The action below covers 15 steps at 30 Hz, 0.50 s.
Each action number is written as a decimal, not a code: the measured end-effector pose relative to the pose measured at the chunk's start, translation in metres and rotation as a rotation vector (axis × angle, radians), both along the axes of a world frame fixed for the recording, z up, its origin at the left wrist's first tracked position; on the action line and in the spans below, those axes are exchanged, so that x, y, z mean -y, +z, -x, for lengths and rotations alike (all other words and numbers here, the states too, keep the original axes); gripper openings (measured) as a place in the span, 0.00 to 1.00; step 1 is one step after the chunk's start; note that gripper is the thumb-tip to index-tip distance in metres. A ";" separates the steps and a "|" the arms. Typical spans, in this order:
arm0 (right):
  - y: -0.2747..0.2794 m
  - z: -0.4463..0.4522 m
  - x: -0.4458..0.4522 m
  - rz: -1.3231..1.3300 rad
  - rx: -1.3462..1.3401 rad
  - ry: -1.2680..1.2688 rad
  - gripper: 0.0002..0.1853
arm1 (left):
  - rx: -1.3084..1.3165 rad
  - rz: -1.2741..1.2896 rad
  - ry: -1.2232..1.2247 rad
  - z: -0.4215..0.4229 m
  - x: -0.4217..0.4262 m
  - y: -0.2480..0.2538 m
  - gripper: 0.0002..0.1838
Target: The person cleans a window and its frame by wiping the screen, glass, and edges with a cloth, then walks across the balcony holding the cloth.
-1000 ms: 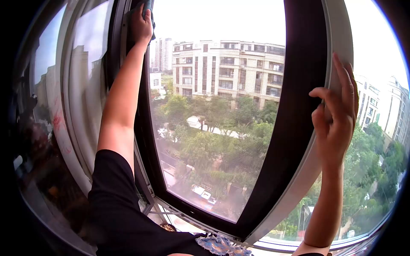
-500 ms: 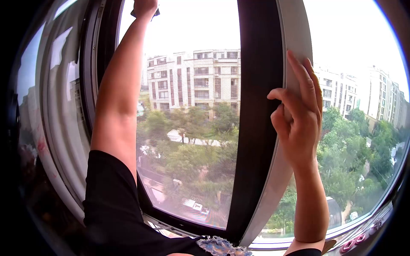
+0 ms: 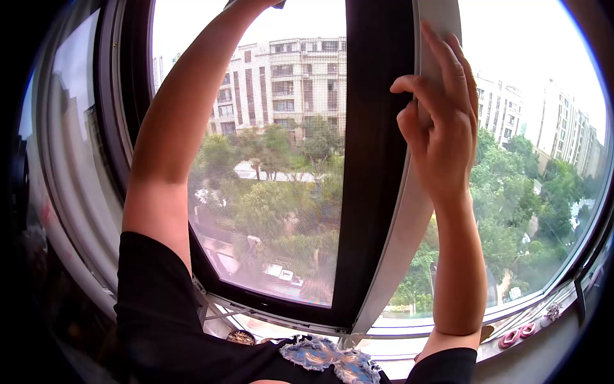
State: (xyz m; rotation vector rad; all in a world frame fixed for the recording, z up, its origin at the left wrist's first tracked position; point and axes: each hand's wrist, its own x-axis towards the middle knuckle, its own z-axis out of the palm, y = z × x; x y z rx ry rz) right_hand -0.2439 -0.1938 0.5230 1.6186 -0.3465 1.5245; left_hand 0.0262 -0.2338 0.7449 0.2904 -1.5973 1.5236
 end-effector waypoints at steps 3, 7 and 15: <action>0.000 -0.002 -0.004 -0.002 -0.008 0.007 0.11 | -0.064 0.034 -0.031 0.009 -0.014 -0.048 0.29; -0.002 -0.004 -0.007 0.004 -0.011 -0.003 0.11 | -0.147 -0.121 -0.034 0.014 -0.036 -0.105 0.32; -0.004 -0.007 -0.012 -0.010 -0.021 0.044 0.12 | -0.139 -0.259 -0.027 0.014 -0.050 -0.194 0.32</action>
